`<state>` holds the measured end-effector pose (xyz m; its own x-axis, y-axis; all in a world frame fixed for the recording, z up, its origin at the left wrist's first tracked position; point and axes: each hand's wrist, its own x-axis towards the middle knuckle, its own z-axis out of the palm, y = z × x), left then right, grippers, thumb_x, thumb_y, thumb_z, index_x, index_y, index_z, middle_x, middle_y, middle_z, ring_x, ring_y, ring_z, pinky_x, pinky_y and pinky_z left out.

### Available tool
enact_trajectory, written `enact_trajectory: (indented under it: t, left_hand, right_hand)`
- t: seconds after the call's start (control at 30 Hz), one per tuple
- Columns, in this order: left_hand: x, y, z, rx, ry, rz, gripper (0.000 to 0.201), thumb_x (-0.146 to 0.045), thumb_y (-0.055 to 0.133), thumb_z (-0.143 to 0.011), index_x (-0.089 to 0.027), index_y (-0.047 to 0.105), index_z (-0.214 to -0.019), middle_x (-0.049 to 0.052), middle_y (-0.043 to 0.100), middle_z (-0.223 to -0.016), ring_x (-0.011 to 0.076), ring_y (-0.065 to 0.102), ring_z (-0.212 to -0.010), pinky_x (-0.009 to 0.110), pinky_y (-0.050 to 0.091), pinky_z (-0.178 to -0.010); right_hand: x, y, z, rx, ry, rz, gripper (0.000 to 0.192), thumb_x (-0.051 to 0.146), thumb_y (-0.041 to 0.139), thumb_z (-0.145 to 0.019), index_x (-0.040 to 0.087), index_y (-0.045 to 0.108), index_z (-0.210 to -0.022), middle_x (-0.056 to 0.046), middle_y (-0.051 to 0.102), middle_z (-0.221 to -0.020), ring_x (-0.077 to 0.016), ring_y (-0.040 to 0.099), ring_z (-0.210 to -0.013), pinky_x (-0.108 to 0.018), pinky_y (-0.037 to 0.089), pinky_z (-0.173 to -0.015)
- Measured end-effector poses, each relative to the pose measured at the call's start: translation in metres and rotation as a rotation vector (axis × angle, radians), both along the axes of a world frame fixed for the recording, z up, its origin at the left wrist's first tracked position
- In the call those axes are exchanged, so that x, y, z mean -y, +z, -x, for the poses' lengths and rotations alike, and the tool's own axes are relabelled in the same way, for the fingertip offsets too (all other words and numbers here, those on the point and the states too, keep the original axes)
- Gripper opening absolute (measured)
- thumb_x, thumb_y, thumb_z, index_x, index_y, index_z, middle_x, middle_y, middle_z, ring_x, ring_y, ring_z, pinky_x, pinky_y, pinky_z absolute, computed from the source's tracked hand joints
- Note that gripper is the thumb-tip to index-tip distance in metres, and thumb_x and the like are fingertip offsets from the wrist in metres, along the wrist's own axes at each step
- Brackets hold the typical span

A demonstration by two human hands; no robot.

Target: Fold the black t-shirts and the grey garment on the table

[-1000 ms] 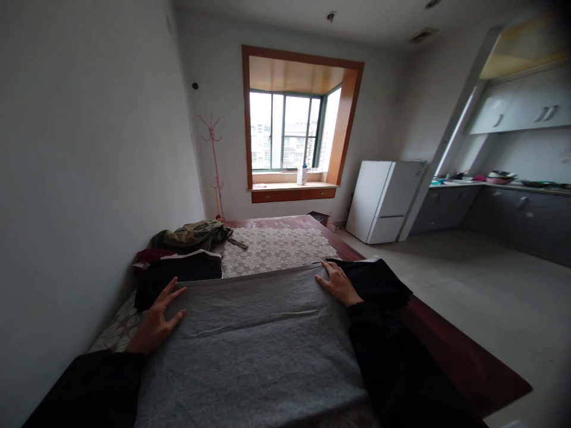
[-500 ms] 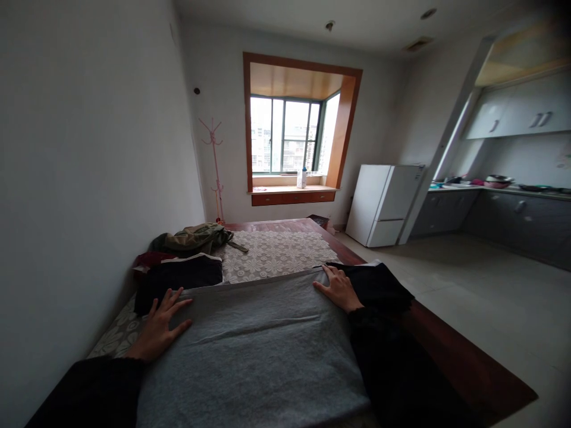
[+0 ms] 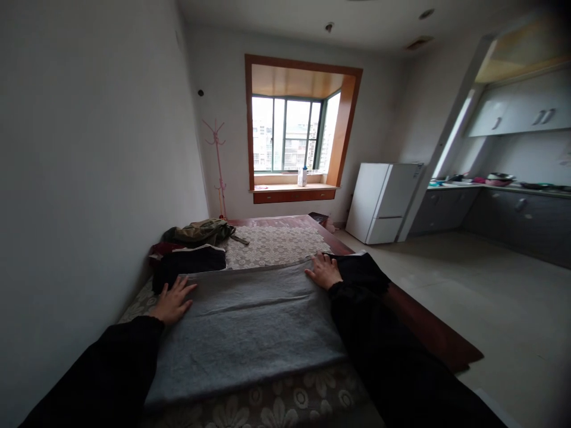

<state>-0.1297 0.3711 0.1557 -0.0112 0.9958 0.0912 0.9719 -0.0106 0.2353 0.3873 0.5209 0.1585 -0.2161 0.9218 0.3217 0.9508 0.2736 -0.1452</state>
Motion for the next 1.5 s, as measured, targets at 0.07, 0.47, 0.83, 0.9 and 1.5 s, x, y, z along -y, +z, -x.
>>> enact_trajectory:
  t: [0.07,0.47,0.83,0.9,1.5]
  left_hand:
    - [0.005,0.009,-0.02,-0.033,0.005,0.092,0.062,-0.043,0.047,-0.089,-0.02,0.056,-0.147,0.017,0.033,-0.167,0.0392,0.016,-0.157,0.068,0.013,-0.122]
    - [-0.051,-0.018,-0.202,-0.039,-0.11,0.149,0.063,-0.028,0.035,-0.096,-0.016,0.039,-0.157,0.016,0.04,-0.164,0.03,0.032,-0.154,0.052,0.03,-0.121]
    - [-0.052,-0.04,-0.205,-0.075,0.014,-0.035,0.06,-0.026,0.031,-0.1,-0.016,0.038,-0.158,0.012,0.034,-0.168,0.0301,0.025,-0.156,0.052,0.018,-0.127]
    - [-0.054,-0.039,-0.205,-0.091,0.013,-0.037,0.059,-0.028,0.032,-0.1,-0.016,0.041,-0.157,0.013,0.036,-0.167,0.0304,0.029,-0.155,0.051,0.02,-0.126]
    - [-0.067,-0.036,-0.212,-0.192,0.007,-0.093,0.056,-0.026,0.029,-0.101,-0.016,0.045,-0.154,0.009,0.041,-0.165,0.0258,0.033,-0.153,0.047,0.024,-0.125]
  right_hand:
    - [0.015,0.004,0.027,0.035,0.112,-0.007,0.059,0.042,0.055,-0.097,0.026,0.046,-0.153,-0.012,0.028,-0.169,-0.0369,0.024,-0.153,-0.062,0.011,-0.122]
    - [0.071,-0.027,0.179,-0.086,0.367,0.288,0.06,0.035,0.034,-0.102,0.021,0.035,-0.16,-0.009,0.03,-0.168,-0.0296,0.023,-0.156,-0.055,0.018,-0.124]
    - [0.059,-0.048,0.18,-0.131,0.341,0.254,0.062,0.037,0.03,-0.104,0.017,0.031,-0.162,-0.008,0.025,-0.169,-0.0279,0.019,-0.157,-0.051,0.013,-0.126]
    - [0.059,-0.049,0.181,-0.135,0.283,0.254,0.063,0.038,0.03,-0.104,0.016,0.029,-0.162,-0.011,0.023,-0.17,-0.03,0.017,-0.157,-0.055,0.012,-0.125]
    - [0.05,-0.041,0.168,-0.096,0.308,0.225,0.061,0.039,0.03,-0.105,0.015,0.033,-0.161,-0.011,0.026,-0.169,-0.028,0.019,-0.157,-0.052,0.013,-0.126]
